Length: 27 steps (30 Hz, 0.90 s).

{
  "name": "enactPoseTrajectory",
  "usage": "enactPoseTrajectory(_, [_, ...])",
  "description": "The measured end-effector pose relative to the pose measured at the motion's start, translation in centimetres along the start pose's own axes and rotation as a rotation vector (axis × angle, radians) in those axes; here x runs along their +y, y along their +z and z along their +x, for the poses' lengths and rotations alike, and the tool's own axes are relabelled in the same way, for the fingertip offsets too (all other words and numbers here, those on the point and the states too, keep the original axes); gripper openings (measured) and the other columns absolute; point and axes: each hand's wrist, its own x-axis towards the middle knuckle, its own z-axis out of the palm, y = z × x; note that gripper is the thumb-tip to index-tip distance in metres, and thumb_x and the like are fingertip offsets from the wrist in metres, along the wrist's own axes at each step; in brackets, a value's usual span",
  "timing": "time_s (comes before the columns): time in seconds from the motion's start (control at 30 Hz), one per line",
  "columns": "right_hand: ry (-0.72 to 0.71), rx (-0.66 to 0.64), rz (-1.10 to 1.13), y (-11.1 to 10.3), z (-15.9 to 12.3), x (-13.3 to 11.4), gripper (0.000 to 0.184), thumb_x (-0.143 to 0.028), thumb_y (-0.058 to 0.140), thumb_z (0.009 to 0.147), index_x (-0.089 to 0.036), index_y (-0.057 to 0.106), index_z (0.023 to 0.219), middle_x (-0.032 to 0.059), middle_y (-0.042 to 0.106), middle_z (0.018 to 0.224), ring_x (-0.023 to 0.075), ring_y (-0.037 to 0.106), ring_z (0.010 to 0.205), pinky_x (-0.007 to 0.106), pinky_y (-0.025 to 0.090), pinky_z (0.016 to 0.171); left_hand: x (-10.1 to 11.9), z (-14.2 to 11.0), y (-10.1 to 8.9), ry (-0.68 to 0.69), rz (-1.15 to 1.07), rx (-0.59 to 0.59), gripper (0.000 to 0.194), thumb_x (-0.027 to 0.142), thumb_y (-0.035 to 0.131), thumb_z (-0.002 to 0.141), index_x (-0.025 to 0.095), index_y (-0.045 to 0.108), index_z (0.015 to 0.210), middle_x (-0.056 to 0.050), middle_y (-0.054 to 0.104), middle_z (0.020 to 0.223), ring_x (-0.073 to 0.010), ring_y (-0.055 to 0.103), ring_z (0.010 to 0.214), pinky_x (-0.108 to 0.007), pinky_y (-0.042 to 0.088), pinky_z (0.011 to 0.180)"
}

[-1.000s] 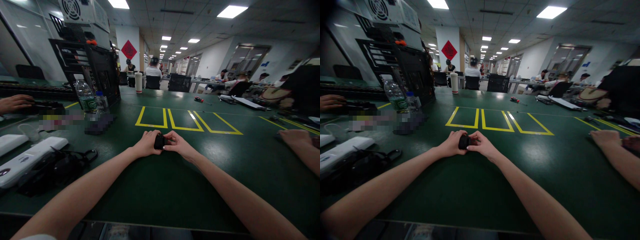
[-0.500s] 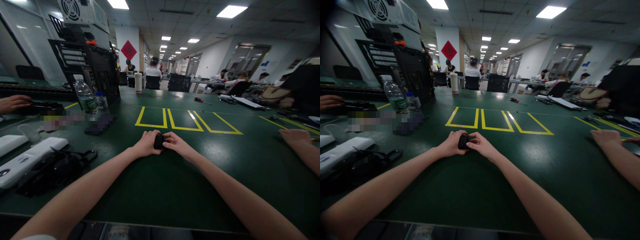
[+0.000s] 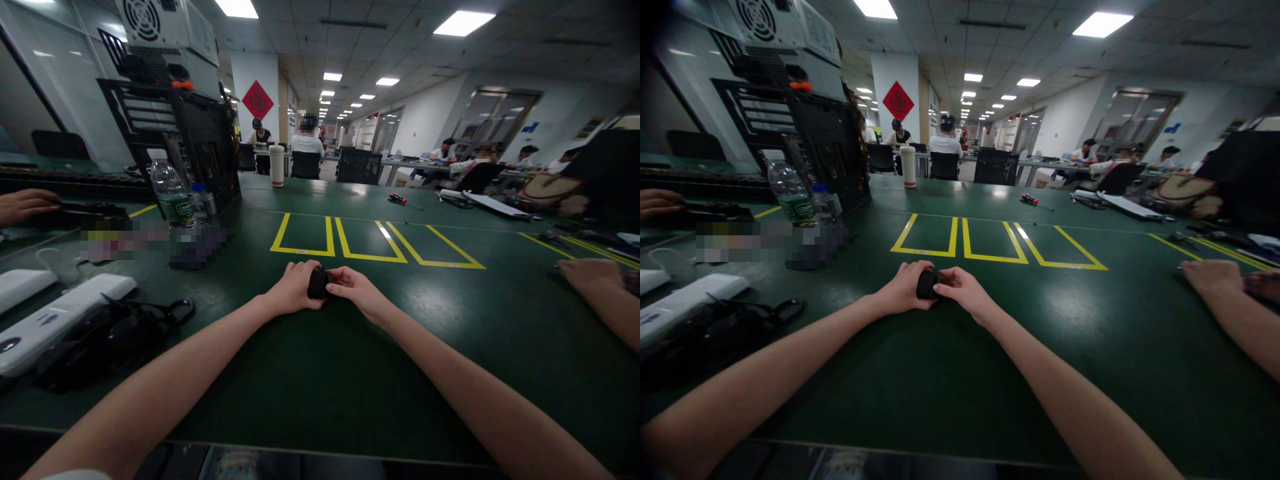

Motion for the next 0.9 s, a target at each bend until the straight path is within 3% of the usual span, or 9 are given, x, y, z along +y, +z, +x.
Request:
enactPoseTrajectory(0.23, [-0.066, -0.037, 0.041, -0.18, -0.20, 0.16, 0.037, -0.015, 0.069, 0.060, -0.020, 0.050, 0.090, 0.0017, 0.054, 0.100, 0.0164, 0.054, 0.095, 0.037, 0.041, 0.088, 0.03, 0.03, -0.08, -0.012, 0.000, -0.005, 0.061, 0.038, 0.068, 0.060, 0.016, 0.038, 0.109, -0.009, 0.052, 0.103, -0.0257, 0.052, 0.092, -0.039, 0.034, 0.082])
enactPoseTrajectory(0.4, [-0.085, 0.042, -0.083, -0.20, -0.18, 0.29, 0.024, -0.029, 0.063, 0.069, -0.020, 0.053, 0.089, 0.0019, 0.056, 0.094, 0.0163, 0.053, 0.093, 0.038, 0.039, 0.087, 0.08, 0.00, -0.16, -0.029, -0.004, -0.011, 0.060, 0.040, 0.067, 0.061, 0.017, 0.038, 0.109, -0.008, 0.053, 0.100, -0.0262, 0.053, 0.090, -0.039, 0.034, 0.081])
enactPoseTrajectory(0.5, [-0.083, 0.060, -0.093, -0.25, -0.08, 0.32, 0.028, -0.028, 0.063, 0.069, -0.021, 0.053, 0.094, 0.0022, 0.056, 0.095, 0.0165, 0.052, 0.094, 0.037, 0.039, 0.088, 0.10, -0.03, -0.22, -0.031, -0.008, -0.013, 0.060, 0.040, 0.067, 0.061, 0.017, 0.039, 0.109, -0.008, 0.054, 0.101, -0.0266, 0.053, 0.091, -0.039, 0.035, 0.081])
enactPoseTrajectory(0.6, [-0.032, 0.016, -0.096, -0.38, 0.05, 0.26, 0.033, -0.026, 0.062, 0.070, -0.020, 0.052, 0.101, 0.0042, 0.056, 0.101, 0.0174, 0.052, 0.097, 0.038, 0.038, 0.090, 0.10, -0.04, -0.26, -0.033, -0.021, -0.016, 0.061, 0.039, 0.067, 0.061, 0.017, 0.039, 0.110, -0.008, 0.053, 0.103, -0.0264, 0.052, 0.092, -0.040, 0.034, 0.083])
enactPoseTrajectory(0.7, [0.006, -0.046, -0.121, -0.46, 0.08, 0.09, 0.027, -0.029, 0.058, 0.074, -0.020, 0.053, 0.099, 0.0049, 0.057, 0.100, 0.0181, 0.052, 0.097, 0.040, 0.037, 0.091, 0.07, -0.01, -0.21, -0.024, -0.031, -0.014, 0.061, 0.039, 0.067, 0.061, 0.016, 0.039, 0.109, -0.008, 0.053, 0.104, -0.0260, 0.052, 0.093, -0.039, 0.034, 0.083])
enactPoseTrajectory(0.9, [-0.066, -0.063, -0.056, -0.59, -0.09, 0.05, 0.033, -0.018, 0.065, 0.066, -0.020, 0.049, 0.094, 0.0023, 0.055, 0.098, 0.0160, 0.053, 0.093, 0.037, 0.040, 0.088, 0.01, 0.05, 0.11, -0.025, 0.010, 0.003, 0.062, 0.037, 0.068, 0.059, 0.016, 0.038, 0.109, -0.009, 0.053, 0.102, -0.0265, 0.052, 0.091, -0.040, 0.034, 0.081])
